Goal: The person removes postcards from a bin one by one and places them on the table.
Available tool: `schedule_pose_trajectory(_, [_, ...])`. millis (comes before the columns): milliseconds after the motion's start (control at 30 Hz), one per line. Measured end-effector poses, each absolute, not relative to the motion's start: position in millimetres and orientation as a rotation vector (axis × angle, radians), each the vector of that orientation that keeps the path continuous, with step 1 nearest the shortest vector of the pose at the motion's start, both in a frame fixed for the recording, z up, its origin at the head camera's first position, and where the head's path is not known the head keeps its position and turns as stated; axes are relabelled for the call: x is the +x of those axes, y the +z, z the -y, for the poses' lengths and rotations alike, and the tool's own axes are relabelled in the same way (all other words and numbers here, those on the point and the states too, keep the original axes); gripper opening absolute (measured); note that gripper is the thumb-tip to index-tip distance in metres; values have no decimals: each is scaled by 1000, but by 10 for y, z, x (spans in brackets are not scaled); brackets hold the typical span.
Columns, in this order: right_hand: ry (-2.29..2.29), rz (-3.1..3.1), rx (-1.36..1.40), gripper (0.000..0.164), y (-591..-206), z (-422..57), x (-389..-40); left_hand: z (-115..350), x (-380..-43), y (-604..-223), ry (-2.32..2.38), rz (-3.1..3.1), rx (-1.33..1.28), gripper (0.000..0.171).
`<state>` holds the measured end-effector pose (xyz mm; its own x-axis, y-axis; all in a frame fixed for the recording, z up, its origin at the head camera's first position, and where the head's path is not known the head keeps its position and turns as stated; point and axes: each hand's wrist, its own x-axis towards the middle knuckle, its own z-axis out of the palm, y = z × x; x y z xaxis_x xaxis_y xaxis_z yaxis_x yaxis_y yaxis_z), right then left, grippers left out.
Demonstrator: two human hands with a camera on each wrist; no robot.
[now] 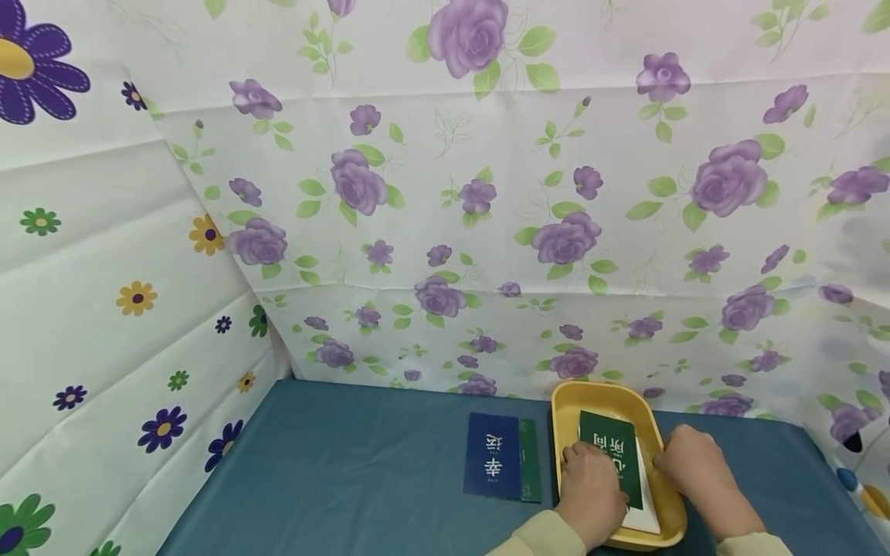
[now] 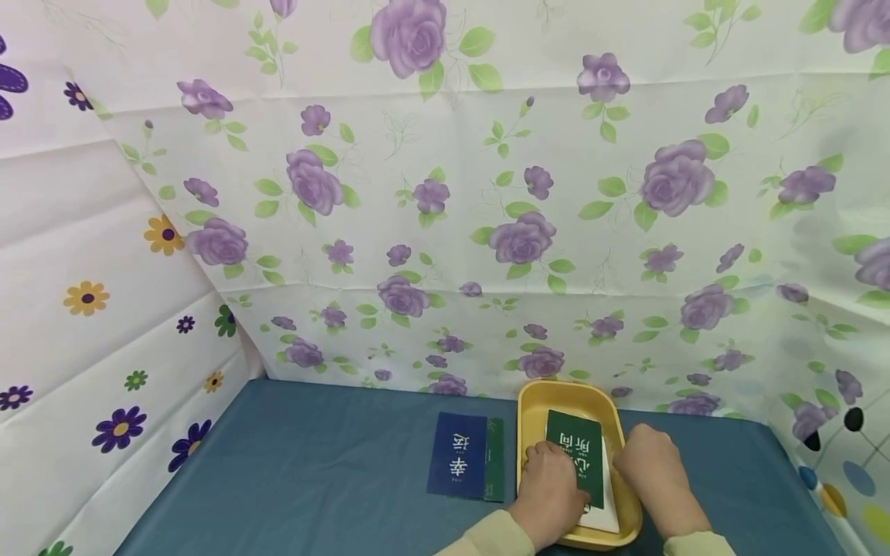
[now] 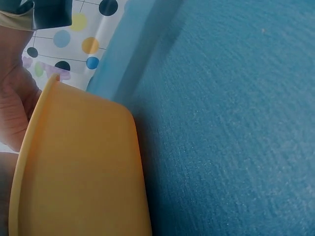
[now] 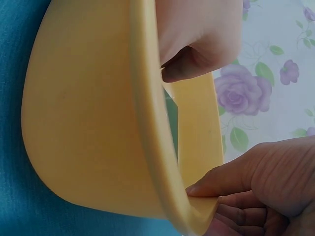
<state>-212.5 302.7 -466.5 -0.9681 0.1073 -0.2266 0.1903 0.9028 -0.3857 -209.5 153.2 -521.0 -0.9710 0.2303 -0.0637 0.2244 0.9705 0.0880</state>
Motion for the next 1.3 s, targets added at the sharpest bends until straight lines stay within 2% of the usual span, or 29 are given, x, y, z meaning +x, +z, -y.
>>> schedule_pose_trajectory(300, [-603,-2866,230,15,-4662,-3025,-2128,-1521,-2087,-5198,110,-3081,357,74])
schedule_pose_trajectory(533, [-576,-2879,213,12,-4661,-3024,-2142,-1538,-2060,-5116,27,-3118,261,86])
schedule_pose_trajectory(600, [-570,-2884,208,12,-4664,-3028,-2149,-1536,-2047,-5086,-6,-3140,262,84])
schedule_pose_trajectory(900, [-528,-2900,212,12,-4666,-3012,-2145,-1473,-1991,-4994,40,-3106,343,41])
schedule_pose_trajectory(1067, [-525,-2897,225,11,-4673,-3013,-2146,-1450,-1990,-4958,58,-3116,357,29])
schedule_pose_trajectory(1300, [-536,-2912,217,11,-4671,-3019,-2148,-1375,-1987,-4911,332,-3116,365,20])
